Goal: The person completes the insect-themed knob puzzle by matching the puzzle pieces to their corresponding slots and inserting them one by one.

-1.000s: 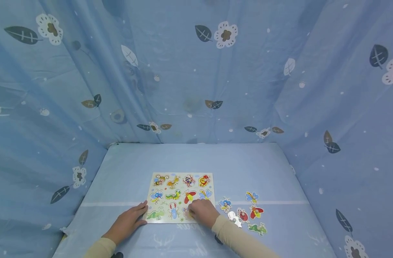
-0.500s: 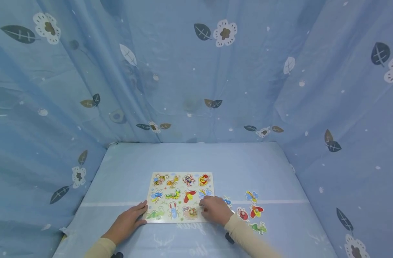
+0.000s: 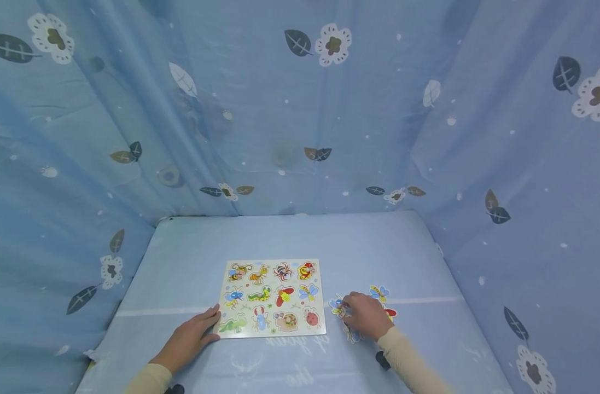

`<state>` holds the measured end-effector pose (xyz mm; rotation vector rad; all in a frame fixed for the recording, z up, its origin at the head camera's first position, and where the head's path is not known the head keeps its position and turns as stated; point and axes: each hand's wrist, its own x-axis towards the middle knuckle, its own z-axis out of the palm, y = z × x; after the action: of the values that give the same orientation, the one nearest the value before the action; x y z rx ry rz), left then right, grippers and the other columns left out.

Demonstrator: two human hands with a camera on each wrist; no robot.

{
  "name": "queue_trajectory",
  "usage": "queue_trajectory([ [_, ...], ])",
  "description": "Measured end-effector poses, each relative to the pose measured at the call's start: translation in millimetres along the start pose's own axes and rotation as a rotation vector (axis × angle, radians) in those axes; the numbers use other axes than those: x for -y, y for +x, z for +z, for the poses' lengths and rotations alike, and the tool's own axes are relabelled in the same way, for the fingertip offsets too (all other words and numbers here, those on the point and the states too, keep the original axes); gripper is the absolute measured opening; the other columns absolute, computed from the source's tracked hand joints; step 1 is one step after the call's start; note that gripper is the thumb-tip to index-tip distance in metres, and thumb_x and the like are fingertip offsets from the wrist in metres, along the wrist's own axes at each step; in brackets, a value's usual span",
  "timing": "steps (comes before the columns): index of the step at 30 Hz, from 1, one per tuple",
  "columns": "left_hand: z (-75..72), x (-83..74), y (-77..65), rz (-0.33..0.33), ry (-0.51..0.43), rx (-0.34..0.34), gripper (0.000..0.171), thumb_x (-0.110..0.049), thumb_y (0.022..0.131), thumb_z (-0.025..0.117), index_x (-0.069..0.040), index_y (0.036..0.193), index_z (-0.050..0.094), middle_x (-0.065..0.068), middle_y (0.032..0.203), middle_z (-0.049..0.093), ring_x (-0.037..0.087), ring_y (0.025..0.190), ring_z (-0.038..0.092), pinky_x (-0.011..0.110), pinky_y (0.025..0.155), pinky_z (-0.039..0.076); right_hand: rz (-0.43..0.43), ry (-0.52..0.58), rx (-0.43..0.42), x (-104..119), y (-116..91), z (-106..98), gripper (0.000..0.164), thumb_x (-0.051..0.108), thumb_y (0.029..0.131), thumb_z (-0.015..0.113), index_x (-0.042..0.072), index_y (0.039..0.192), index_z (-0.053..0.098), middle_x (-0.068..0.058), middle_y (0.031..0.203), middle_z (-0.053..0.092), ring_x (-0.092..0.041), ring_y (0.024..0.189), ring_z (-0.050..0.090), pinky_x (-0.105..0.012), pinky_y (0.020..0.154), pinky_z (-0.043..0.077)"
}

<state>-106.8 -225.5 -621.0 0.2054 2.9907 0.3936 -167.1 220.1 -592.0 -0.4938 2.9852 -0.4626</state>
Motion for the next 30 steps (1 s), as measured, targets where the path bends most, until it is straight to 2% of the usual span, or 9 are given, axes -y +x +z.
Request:
queue_trajectory([
  [5,-1.2,0.7,-0.7,-0.009,0.005,-0.002,0.071,-0.037,0.073,0.081,-0.013,0.136,0.057,0.001,0.149,0.048,0.023,0.136,0.049,0.046,0.109,0.047,0.030,-0.012,-0.013,-16.7,-9.7,-1.9,0.028,0.023,0.070,0.087,0.015,0.094,0.074,0.009,0.085,0.066,-0.005,0.074,0.058,-0.026,0.063,0.054],
  [9,-1.6,1.2,-0.5,-0.009,0.007,-0.002,0.071,-0.038,0.074,0.080,-0.014,0.136,0.057,0.001,0.150,0.047,0.023,0.136,0.048,0.045,0.110,0.047,0.020,-0.026,-0.005,-25.9,-13.6,0.1,0.020,0.017,0.070,0.085,0.020,0.081,0.069,0.013,0.073,0.057,-0.002,0.064,0.048,-0.019,0.053,0.044],
  [13,-2.2,0.1,-0.7,-0.011,-0.005,0.004,0.071,-0.037,0.074,0.080,-0.014,0.136,0.056,0.001,0.150,0.047,0.023,0.137,0.047,0.045,0.111,0.046,0.023,-0.037,0.000,-31.0,-15.4,2.7,0.024,0.012,0.071,0.082,0.023,0.072,0.061,0.014,0.066,0.049,-0.002,0.060,0.043,-0.018,0.050,0.038],
  [19,-1.9,-2.6,-0.9,-0.013,0.000,0.012,0.069,-0.037,0.075,0.080,-0.014,0.136,0.056,0.000,0.150,0.047,0.022,0.137,0.047,0.045,0.111,0.046,0.060,-0.029,0.014,-38.0,-19.8,4.5,0.025,0.007,0.075,0.076,0.022,0.067,0.058,0.011,0.063,0.048,-0.006,0.058,0.041,-0.020,0.049,0.034],
  [30,-1.3,-0.8,-0.9,0.004,0.000,0.008,0.069,-0.039,0.077,0.078,-0.013,0.136,0.057,0.000,0.150,0.048,0.022,0.137,0.048,0.045,0.111,0.046,0.086,0.009,0.039,-38.8,-18.8,1.8,0.027,0.010,0.075,0.077,0.022,0.065,0.055,0.012,0.058,0.047,-0.005,0.053,0.041,-0.019,0.046,0.031],
])
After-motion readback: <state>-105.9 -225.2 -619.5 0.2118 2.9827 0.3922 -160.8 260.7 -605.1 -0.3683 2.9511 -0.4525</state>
